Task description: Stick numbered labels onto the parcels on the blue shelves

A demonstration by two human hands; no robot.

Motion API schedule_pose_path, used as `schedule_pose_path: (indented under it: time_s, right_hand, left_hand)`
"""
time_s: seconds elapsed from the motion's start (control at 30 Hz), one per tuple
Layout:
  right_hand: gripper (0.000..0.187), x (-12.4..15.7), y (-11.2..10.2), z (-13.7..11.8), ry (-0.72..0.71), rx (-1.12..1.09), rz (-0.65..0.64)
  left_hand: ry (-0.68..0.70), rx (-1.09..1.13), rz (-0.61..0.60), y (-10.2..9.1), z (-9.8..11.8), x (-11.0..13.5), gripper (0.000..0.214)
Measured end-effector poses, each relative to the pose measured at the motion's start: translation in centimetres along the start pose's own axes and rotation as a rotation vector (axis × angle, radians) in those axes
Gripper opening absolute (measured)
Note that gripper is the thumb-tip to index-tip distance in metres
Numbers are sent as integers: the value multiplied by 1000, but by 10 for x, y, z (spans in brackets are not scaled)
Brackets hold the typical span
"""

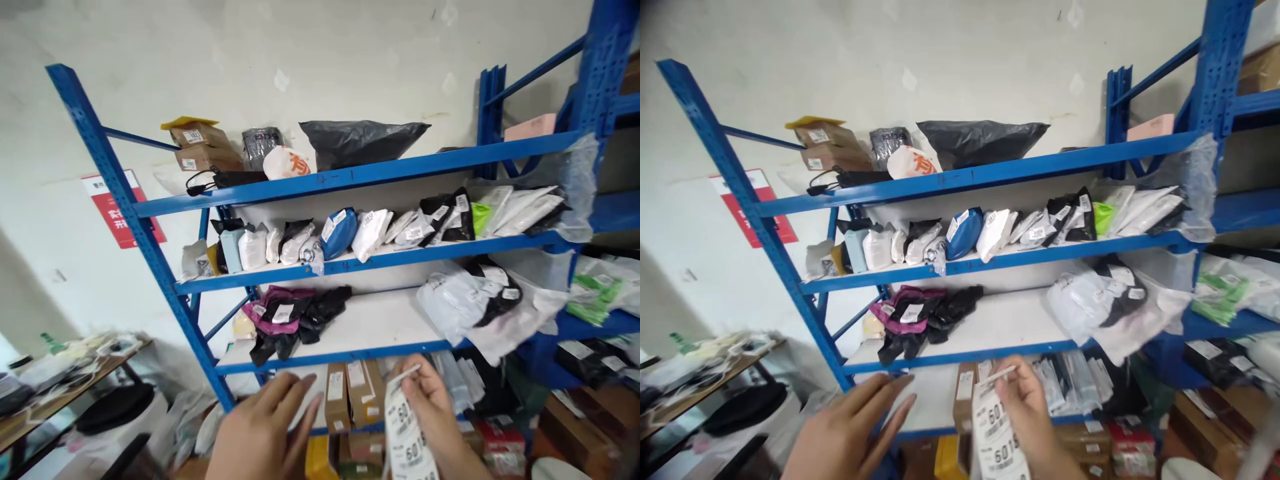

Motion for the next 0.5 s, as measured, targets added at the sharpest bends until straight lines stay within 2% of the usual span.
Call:
schedule_pose_path:
  time_s: [0.07,0.13,0.2,0.27,0.37,0.43,0.5]
  right_hand:
    - [21,-60,-7,20,-30,66,-25]
    - [23,-111,-3,44,-33,131,-64]
    - [23,-150,10,65,-47,174,-118]
    - [21,-178,28,79,-103,221,-189]
    - [15,-205,51,87,-214,328,-266]
    - [12,-217,61,89,-263,414,-294]
    - [11,-226,68,89,-305,513,-301]
  left_hand:
    - [33,-94,25,29,-62,-41,27]
    - [-22,-104,-14,59,-130,-78,30]
    - [-121,-83,-52,83,-193,-106,34]
    - [-227,-51,-81,100,-245,-129,39]
    - [-335,18,-125,119,-293,-159,44]
    - [-322,35,-154,131,-305,-181,46]
    - [-228,-2,-171,142,-305,-204,46]
Point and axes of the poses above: each hand's wrist, its own x-axis away from the middle knuckle, its own y-axis out of the palm, z = x × y, the point moved 8 cm from there along -x, towards the middle knuckle, and after that the axes turned 5 degrees about -y, right-handed, at the moved point
